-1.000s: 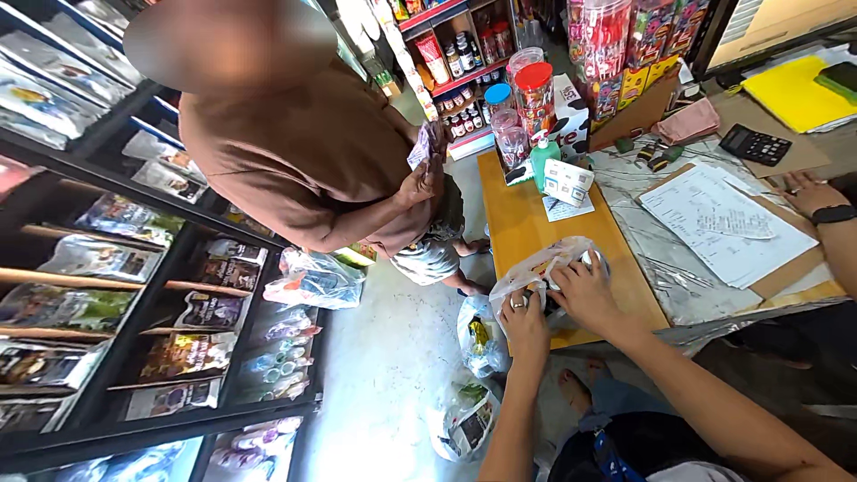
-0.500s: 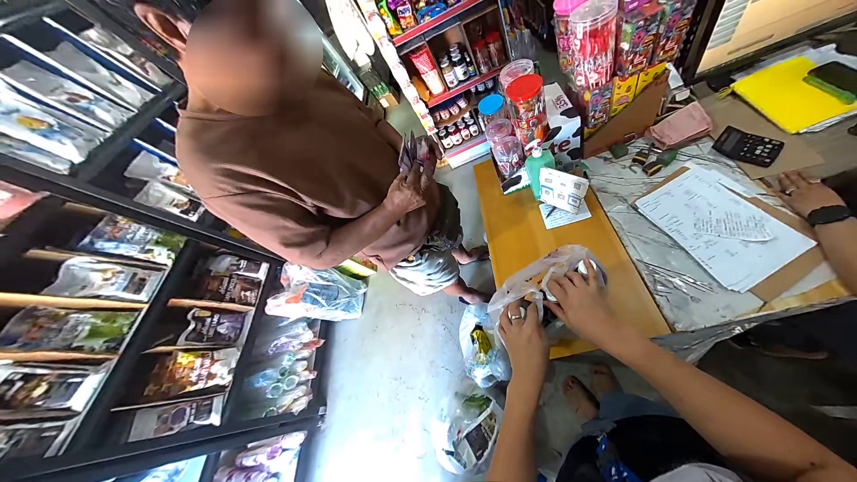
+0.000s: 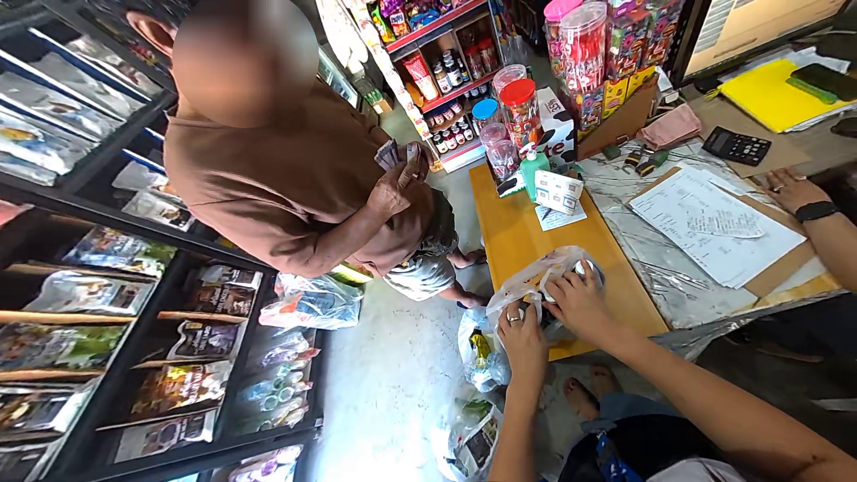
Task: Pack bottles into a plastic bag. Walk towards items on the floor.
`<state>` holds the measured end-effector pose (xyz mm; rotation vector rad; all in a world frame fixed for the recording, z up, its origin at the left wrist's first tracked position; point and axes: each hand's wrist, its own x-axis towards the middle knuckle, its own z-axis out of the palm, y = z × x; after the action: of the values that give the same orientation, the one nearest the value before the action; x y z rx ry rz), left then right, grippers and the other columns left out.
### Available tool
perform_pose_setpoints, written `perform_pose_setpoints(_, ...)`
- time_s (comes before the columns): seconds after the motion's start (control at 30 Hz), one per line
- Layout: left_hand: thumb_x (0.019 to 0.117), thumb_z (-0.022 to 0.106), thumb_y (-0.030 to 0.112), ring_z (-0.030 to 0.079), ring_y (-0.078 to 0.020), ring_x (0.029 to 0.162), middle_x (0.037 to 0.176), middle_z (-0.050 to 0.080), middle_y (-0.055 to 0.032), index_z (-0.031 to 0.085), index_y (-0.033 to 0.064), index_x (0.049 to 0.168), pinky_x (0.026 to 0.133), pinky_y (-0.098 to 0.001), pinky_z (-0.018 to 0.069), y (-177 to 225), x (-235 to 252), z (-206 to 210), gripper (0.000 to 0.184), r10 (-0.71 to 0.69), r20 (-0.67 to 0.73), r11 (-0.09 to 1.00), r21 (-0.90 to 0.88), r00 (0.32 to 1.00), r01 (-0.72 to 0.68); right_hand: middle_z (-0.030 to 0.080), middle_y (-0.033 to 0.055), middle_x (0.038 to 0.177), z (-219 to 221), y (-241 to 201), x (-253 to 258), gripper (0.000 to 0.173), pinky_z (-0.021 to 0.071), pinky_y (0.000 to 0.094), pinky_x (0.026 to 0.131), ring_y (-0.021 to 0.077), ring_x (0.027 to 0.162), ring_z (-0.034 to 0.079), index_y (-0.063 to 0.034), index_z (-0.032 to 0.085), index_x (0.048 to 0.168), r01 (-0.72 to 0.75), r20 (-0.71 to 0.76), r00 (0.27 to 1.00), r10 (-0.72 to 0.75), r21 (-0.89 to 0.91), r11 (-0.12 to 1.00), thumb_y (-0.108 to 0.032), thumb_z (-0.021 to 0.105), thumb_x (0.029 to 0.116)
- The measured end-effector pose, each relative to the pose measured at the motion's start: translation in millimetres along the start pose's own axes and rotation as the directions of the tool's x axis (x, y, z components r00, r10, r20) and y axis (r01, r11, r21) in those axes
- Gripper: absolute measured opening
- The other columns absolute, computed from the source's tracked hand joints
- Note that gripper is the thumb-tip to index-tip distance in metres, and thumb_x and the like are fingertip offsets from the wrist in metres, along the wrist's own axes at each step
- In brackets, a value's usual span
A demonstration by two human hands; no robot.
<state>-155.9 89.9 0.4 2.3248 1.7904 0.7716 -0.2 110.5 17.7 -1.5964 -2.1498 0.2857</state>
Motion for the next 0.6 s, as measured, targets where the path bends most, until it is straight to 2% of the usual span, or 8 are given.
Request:
perform_pose_setpoints(0.23,0.0887,0.062,-0.002,0.060,-0.0470,0.122,0.133,0.064,-0.0203,0.076,0.0064,0.111,0.092,-0.0653,0.0490,-1.9,-1.6,-0.4,0.028,0.021,-0.018,1.000,-0.004,1.000,-0.021,0.069,0.0206,0.122,1.2,-1.5,-0.3,0.035,0.0152,0.0785,0.114,0.0479,0.124,0.059,-0.0001,0.067,0.122,0.002,-0.024,1.000,-0.002,-0.016,1.000,-0.028,0.060,0.1018)
perform_pose_setpoints(0.6,0.0885,0.063,-0.001,0.060,-0.0459,0.121,0.133,0.064,-0.0200,0.077,0.0062,0.110,0.093,-0.0641,0.0491,-4.8,-2.0,1.3,0.027,0.048,-0.035,0.999,-0.011,0.998,-0.049,0.067,0.0211,0.126,-1.6,-3.1,0.5,0.039,0.0112,0.0775,0.116,0.0488,0.129,0.055,0.0006,0.064,0.126,-0.022,0.032,0.999,0.023,-0.026,0.999,-0.030,0.057,0.1037)
